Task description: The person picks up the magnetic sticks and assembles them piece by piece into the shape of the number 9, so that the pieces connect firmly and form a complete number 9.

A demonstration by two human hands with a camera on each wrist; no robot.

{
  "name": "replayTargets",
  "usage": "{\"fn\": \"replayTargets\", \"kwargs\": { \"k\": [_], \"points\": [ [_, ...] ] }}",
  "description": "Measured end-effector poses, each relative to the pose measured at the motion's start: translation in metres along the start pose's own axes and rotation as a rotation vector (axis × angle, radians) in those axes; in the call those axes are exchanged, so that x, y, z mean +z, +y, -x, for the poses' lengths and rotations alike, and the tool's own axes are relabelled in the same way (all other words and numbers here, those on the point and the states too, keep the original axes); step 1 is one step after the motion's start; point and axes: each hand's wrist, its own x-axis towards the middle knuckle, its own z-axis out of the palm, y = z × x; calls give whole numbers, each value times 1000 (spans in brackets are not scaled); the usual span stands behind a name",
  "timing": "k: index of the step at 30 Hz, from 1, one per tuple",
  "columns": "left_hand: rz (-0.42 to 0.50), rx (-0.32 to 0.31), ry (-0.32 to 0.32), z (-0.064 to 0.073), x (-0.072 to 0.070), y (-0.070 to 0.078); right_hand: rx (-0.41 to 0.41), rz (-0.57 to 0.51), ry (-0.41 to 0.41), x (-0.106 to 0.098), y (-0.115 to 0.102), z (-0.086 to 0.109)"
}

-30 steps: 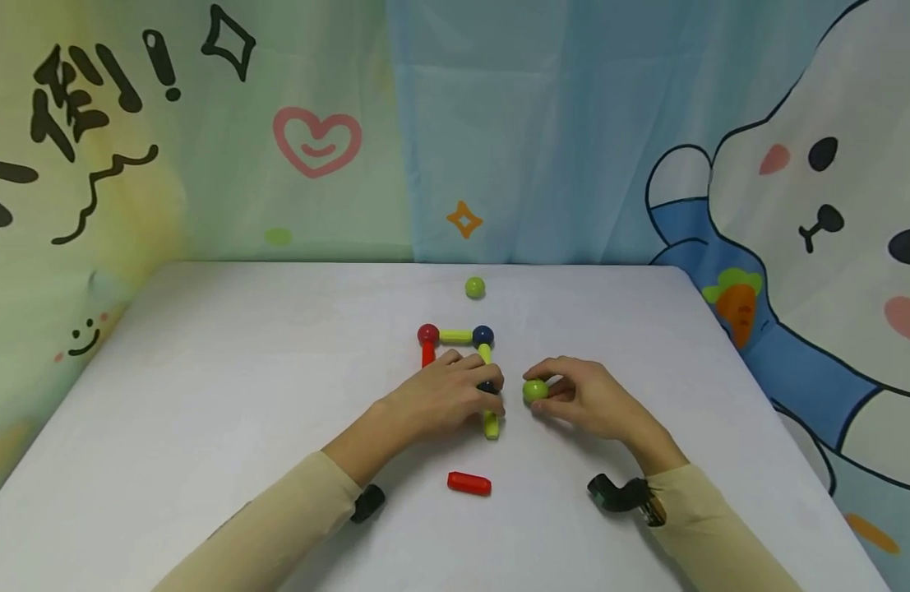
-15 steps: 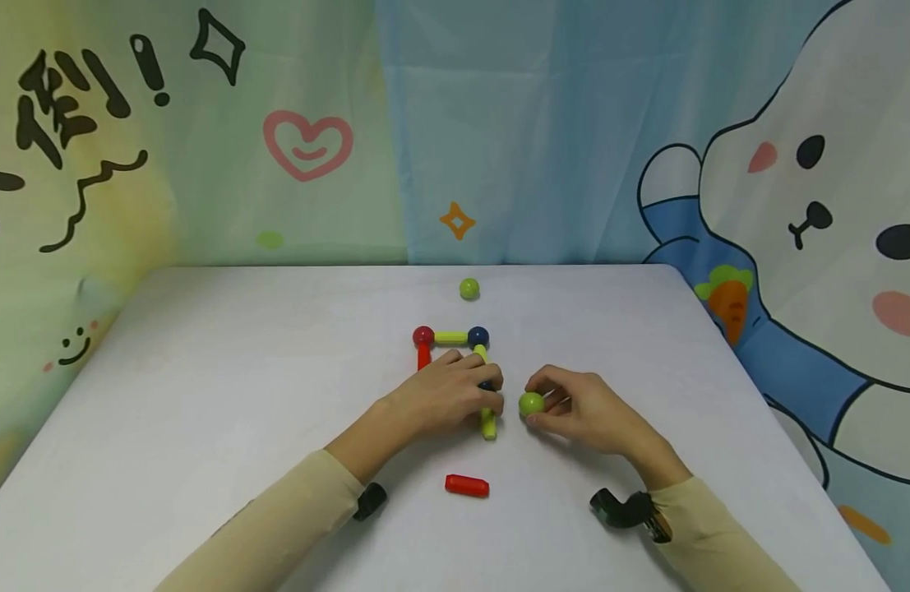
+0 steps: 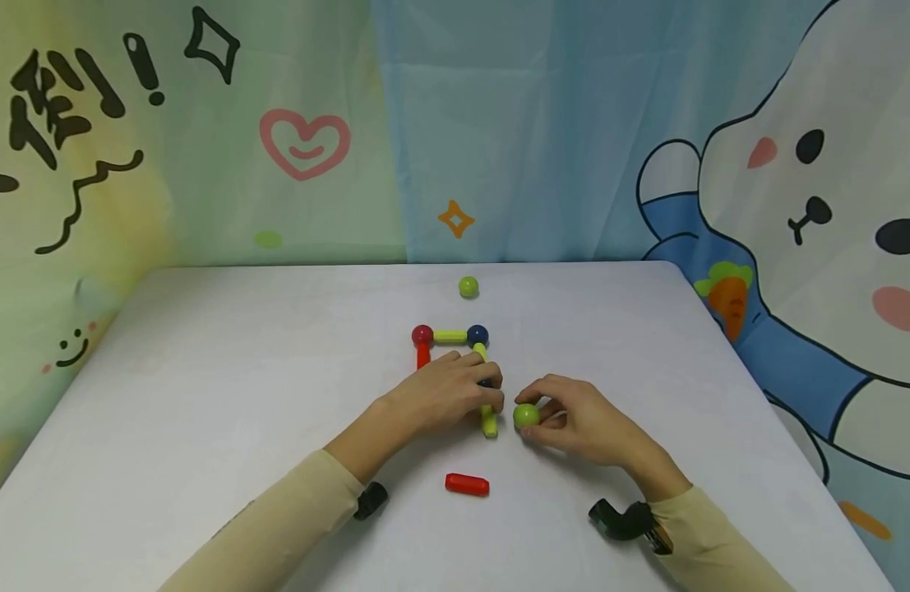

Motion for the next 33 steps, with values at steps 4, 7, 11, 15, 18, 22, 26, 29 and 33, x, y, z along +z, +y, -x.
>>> {"fn": "replayTargets", "kwargs": {
  "k": [4,7,11,15,18,22,26,29,33],
  "points": [
    [19,-6,6,0,0,-1,-4,6,-4,1,1,1],
    [31,-9,10,0,0,-1,-12,8,-12,3,1,1],
    [42,-16,6,0,0,-1,-27,14,-36,5,0,1],
    [56,-26,-2,1,0,-3,-67,-23,-72,7,-4,-1],
    [67,-28,1,1,1,-5,-106,-69,-93,10,-7,-4],
    [78,-21,11,0,1,-7,-116,-74,-100,13,-8,-5],
    [84,-17,16,-1,1,-7,-90,-51,-104,16,-9,-5],
    [90,-22,15,-1,2,-7,-80,-33,-109,17,-9,-5],
    [96,-31,14,-1,2,-7,-80,-7,-106,17,-9,-5]
  ]
}}
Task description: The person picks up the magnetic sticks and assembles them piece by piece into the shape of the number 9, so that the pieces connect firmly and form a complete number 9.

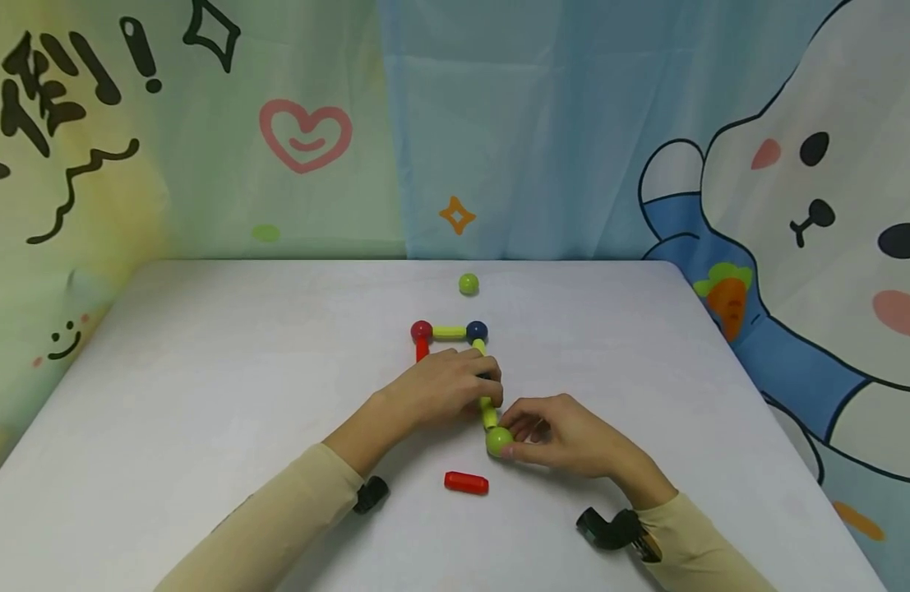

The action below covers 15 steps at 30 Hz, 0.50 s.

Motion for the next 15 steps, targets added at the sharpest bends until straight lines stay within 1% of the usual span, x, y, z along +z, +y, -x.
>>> {"fn": "replayTargets", "kwargs": {
  "k": [15],
  "points": [
    [8,-17,-7,-1,-1,1,9,11,13,5,3,-2]
  ]
}}
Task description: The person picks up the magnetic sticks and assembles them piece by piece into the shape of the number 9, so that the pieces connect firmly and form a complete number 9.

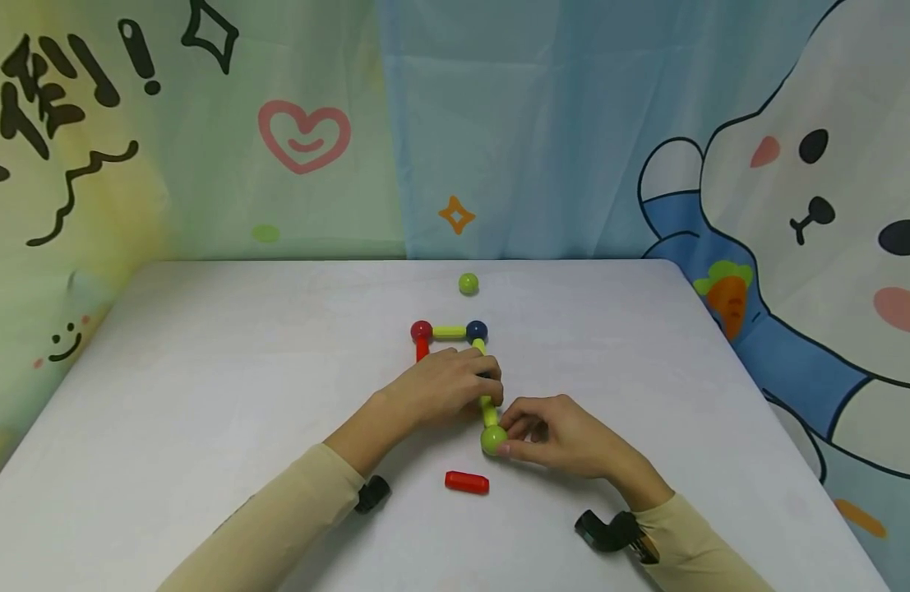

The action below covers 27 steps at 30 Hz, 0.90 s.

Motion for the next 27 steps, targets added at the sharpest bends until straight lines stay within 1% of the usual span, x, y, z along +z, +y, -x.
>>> {"fn": "replayTargets", "kwargs": {
  "k": [7,14,20,27],
  "points": [
    [4,4,7,1,0,0,-9,3,1,-1,-1,1],
    [12,-12,8,4,-1,1,-14,-3,-7,-1,-1,0],
    [29,-30,10,7,-2,0,-10,2,-8,0,-1,0],
    [32,-28,14,9,-3,-1,3,10,-10,0,-2,0]
  ]
}}
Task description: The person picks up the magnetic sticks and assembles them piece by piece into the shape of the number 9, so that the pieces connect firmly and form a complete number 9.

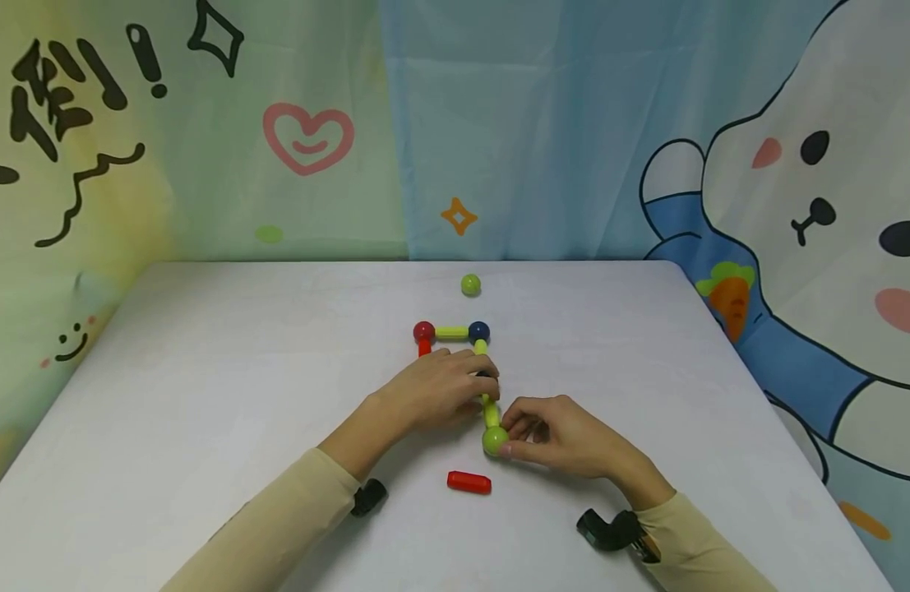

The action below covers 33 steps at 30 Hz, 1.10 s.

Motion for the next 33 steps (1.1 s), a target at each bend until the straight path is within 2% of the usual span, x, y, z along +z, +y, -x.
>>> {"fn": "replayTargets", "kwargs": {
  "k": [8,16,19,26,33],
  "points": [
    [5,-5,51,1,-4,-11,2,-10,10,1,1,0],
    [73,-108,79,-3,-14,-25,8,-16,17,3,0,0],
    [109,-137,94,-10,-14,-31,7,-12,21,3,0,0],
    [182,-133,123,-35,-16,-39,-4,-9,25,-1,2,1],
    [222,-227,107,-45,-23,-46,21,-12,13,3,1,1]
  ]
}}
